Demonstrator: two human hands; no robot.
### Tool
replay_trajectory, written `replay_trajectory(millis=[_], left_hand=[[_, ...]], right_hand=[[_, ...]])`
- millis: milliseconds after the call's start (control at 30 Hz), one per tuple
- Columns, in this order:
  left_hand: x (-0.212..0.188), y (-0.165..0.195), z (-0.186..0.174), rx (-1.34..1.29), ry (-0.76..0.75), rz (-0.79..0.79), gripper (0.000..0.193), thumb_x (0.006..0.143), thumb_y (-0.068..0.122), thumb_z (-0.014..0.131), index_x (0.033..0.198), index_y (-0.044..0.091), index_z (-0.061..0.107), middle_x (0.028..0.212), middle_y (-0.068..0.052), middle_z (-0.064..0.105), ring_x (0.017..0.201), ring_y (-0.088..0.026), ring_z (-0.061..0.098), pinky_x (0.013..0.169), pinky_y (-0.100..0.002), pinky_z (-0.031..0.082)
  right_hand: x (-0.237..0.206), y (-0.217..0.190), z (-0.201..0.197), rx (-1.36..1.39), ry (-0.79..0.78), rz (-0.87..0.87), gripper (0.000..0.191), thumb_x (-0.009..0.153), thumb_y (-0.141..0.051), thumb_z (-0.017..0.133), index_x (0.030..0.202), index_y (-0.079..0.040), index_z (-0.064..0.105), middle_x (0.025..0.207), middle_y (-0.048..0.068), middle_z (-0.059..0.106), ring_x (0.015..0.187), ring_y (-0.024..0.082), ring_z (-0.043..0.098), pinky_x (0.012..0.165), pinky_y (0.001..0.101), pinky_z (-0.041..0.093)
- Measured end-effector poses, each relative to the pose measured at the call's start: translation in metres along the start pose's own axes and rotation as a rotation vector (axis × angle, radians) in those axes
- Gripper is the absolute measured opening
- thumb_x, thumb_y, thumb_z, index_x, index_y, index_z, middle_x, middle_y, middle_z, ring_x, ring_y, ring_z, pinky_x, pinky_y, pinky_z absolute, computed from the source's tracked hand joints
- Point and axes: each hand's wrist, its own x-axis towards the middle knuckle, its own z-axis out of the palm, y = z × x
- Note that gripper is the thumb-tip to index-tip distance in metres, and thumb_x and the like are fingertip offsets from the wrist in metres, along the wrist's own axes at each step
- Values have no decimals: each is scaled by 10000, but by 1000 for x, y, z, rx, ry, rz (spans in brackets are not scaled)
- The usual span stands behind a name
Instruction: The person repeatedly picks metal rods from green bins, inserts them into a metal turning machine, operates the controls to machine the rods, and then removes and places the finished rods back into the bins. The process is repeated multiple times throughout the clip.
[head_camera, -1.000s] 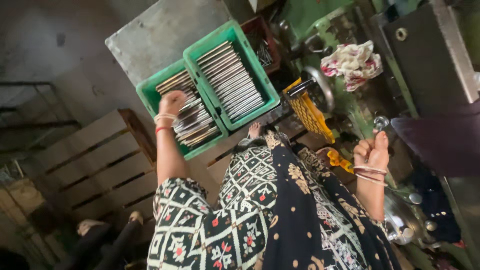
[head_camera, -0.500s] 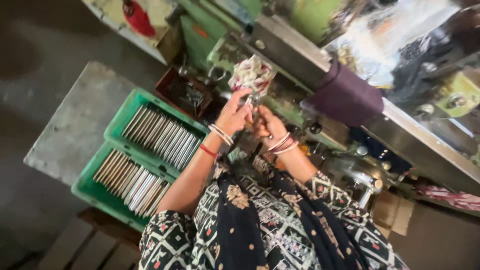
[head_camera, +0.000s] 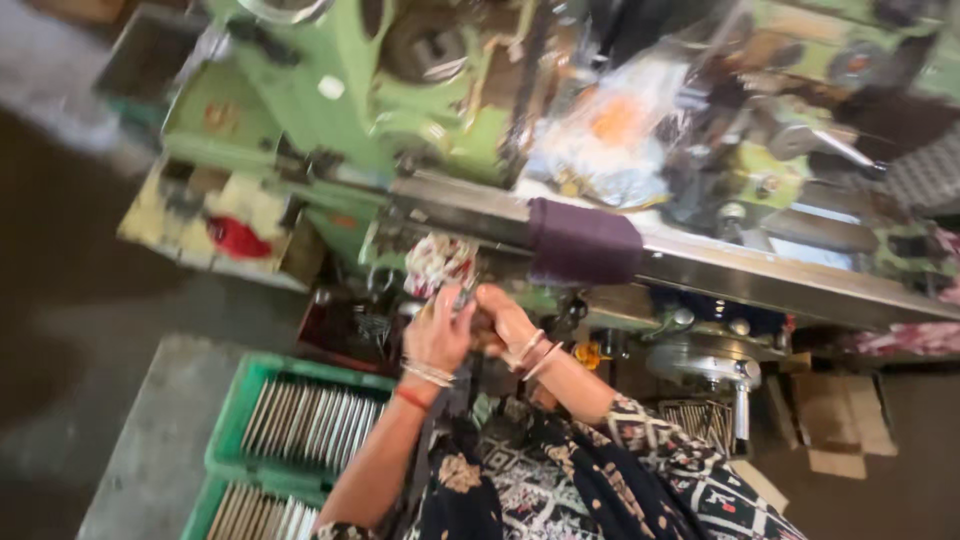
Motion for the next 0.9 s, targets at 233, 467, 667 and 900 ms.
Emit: replay_trajectory(millis=[233, 467, 667, 900], left_hand=[[37, 23, -16, -20, -33, 296, 364, 811, 408, 792, 948, 96, 661, 664, -96, 642, 585, -303, 633, 517, -436, 500], [37, 83, -12, -325, -222, 724, 255, 740, 245, 777, 615, 165, 571, 569, -25, 547, 522, -218, 539, 507, -392, 428], [55, 96, 5, -242, -271, 678, 377, 856, 354, 813, 670, 129, 574, 606, -46, 528, 579, -246, 556, 529, -402, 433], [53, 51, 43, -191, -149, -198, 510, 818, 353, 829, 545, 32, 541, 517, -131, 542, 440, -327, 521, 453, -406, 424]], right_hand=[[-20, 9, -43, -44, -279, 56, 535, 1107, -614, 428, 759, -209, 386, 587, -86, 294, 454, 74, 253, 437, 273, 223], [-71, 41, -99, -343, -456, 495, 531, 1078, -683, 288, 901, -232, 506, 584, -108, 316, 453, 39, 302, 439, 234, 265], [-40, 44, -143, 296, 242, 125, 498, 986, -680, 445, 874, -199, 512, 565, -34, 419, 422, 96, 318, 375, 234, 198], [-111, 6, -219, 177, 317, -365, 132, 1008, -260, 615, 953, -140, 604, 564, -79, 388, 417, 58, 316, 361, 242, 200]])
